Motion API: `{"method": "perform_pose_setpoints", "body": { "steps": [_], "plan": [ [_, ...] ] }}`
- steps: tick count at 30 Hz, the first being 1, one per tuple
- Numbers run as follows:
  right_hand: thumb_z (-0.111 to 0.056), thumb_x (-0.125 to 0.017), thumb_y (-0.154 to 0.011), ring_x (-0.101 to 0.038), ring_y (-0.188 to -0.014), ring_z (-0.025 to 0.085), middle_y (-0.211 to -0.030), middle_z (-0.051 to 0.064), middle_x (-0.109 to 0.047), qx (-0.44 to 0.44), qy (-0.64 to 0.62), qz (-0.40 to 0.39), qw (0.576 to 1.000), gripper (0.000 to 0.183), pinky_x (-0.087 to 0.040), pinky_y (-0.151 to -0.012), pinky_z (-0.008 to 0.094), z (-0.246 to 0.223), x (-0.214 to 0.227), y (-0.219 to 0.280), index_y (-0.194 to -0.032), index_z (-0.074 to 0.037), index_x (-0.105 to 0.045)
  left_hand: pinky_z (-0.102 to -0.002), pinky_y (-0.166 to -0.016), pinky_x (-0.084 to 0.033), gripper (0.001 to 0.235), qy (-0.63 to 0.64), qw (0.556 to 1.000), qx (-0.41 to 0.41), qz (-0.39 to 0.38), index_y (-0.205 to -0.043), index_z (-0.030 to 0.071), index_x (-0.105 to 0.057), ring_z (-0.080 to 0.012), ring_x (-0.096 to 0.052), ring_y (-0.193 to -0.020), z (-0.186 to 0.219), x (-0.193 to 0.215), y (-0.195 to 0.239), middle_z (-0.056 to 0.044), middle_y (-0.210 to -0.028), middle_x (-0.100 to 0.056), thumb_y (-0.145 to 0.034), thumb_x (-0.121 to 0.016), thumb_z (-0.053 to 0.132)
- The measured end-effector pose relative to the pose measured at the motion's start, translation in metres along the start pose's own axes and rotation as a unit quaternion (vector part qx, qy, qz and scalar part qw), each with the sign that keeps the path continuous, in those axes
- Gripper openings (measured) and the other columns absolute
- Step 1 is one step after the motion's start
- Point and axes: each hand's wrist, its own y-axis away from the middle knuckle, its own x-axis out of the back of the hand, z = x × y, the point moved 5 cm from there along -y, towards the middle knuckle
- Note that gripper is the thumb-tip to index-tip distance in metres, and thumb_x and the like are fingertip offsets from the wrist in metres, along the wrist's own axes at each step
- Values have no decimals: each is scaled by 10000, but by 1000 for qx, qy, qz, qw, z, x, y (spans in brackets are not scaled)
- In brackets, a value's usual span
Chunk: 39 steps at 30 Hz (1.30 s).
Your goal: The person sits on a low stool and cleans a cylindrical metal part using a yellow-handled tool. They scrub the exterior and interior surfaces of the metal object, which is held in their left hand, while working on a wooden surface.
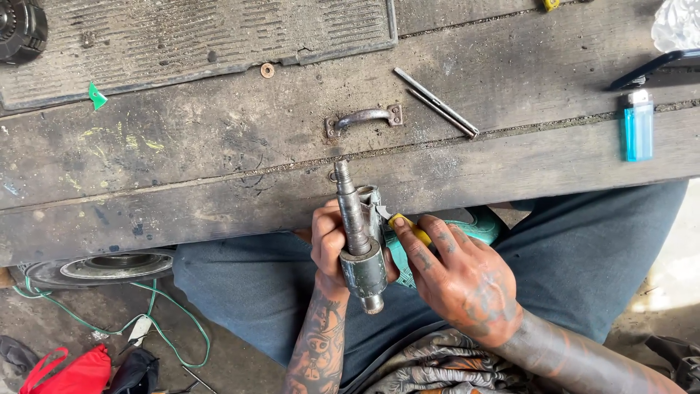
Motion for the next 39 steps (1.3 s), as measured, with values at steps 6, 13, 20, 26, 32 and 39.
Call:
{"method": "perform_pose_setpoints", "body": {
  "steps": [6,13,20,26,32,39],
  "plan": [
    [-144,-609,-964,-672,-839,230,-1127,93,-636,-16,-13,-2,1000,381,-551,-725,332,-1,1,-5,-1338,-69,-631,-468,-718,-530,319,14,1000,19,-18,-954,32,-388,-349,-590,-815,-4,2,3,-174,-919,-521,-816,-636,176],
    [-268,-612,-977,-723,-935,173,-1061,48,-760,-176,-388,-90,900,327,-528,-821,315,60,7,-24,-1221,-55,-650,-435,-711,-522,456,43,996,49,-55,-976,22,-391,-317,-550,-826,-9,11,-11,-207,-935,-547,-861,-622,398],
    [-220,-495,-1040,-677,-1003,271,-1115,121,-694,-39,-394,-143,907,305,-503,-883,357,77,0,-39,-1221,-9,-620,-425,-960,-554,469,114,975,135,-133,-1035,-11,-566,-329,-603,-1093,-22,16,-10,-169,-1151,-511,-753,-758,310],
    [-221,-443,-1074,-618,-1019,213,-1154,32,-664,59,-222,-110,967,284,-310,-949,416,83,-3,-41,-1239,-120,-651,-515,-1187,-386,709,219,923,196,-246,-1215,16,-496,-347,-485,-1251,-21,6,-19,-175,-1239,-396,-647,-858,238],
    [-208,-478,-1078,-577,-974,234,-1091,28,-601,80,-145,-67,984,226,-229,-970,482,88,-5,-48,-1228,-161,-641,-539,-1149,-468,544,246,930,156,-222,-1152,65,-430,-303,-515,-1152,-16,2,-34,-169,-1150,-470,-786,-802,217],
    [-242,-605,-1042,-530,-877,262,-970,29,-561,114,-150,-26,982,118,-279,-947,461,87,-9,-57,-1050,-146,-673,-481,-1118,-583,463,186,948,181,-183,-1280,79,-604,-315,-633,-1161,-27,15,-39,-139,-1208,-511,-891,-745,285]
  ]
}}
